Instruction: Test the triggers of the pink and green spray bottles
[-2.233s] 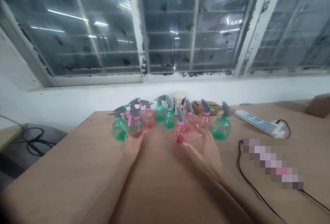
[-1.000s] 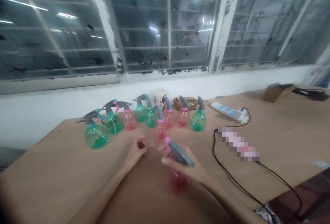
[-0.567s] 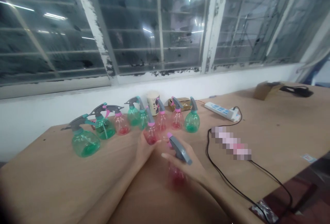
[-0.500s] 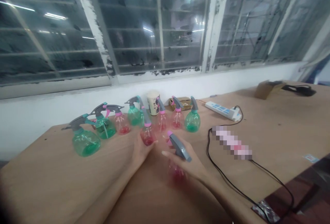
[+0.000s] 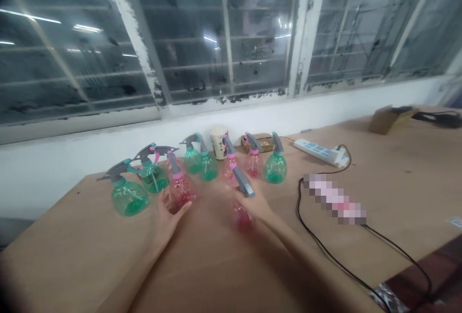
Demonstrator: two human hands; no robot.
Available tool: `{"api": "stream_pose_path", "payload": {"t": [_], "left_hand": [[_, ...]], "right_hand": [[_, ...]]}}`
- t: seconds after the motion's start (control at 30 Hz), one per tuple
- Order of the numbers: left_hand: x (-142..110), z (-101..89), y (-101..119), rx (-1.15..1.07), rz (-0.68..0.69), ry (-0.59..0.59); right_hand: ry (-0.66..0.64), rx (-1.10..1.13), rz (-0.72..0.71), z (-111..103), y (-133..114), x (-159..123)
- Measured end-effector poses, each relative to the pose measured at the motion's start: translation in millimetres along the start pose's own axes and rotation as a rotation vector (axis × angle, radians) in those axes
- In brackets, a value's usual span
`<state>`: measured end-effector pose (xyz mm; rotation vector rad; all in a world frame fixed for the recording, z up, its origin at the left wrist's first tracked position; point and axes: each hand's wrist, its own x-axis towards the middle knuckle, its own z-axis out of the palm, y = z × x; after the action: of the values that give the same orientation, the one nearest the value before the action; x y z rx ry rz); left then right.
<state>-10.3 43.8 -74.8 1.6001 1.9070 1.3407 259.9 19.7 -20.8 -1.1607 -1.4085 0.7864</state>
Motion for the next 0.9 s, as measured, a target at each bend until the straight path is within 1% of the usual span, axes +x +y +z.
{"api": "stream_pose_path", "payload": {"t": [0.1,0.13,0.17,0.27,0.37,0.5,0.63,0.77,0.83,0.9], "left_hand": [[-17,-4.4,-9,-0.037,0.052,0.101],[-25,-6.5,-10,-0.035,0.074,0.115],[-33,-8.5,-10,-0.049,0.088,0.099],[-55,-11.9,-2,-0.056,0.106,-0.008],[-67,-12.1,11,-0.018,0.132,-0.11],[-67,-13.6,21,-0.01,0.114,-0.208],[-64,-17.1,24,-0.01,0.085,-0.272],[-64,-18.6,26,0.018,0.091,-0.352],[-64,-17.7,25,0.024,0.084,-0.364],[-61,-15.1,19,0.007,0.069,-0.312]], "right_hand": [[0.023,-0.026,-0.084,5,7,10],[0.031,-0.021,-0.109,8,8,14],[0.04,-0.012,-0.124,10,9,17],[0.043,0.016,-0.117,18,6,23],[0.043,0.031,-0.105,23,-1,26],[0.032,0.014,-0.109,23,-7,27],[0.025,-0.005,-0.098,23,-7,24],[0.01,-0.003,-0.097,25,-6,18],[-0.01,0.018,-0.106,25,-6,14],[-0.022,0.053,-0.106,24,-5,9]]}}
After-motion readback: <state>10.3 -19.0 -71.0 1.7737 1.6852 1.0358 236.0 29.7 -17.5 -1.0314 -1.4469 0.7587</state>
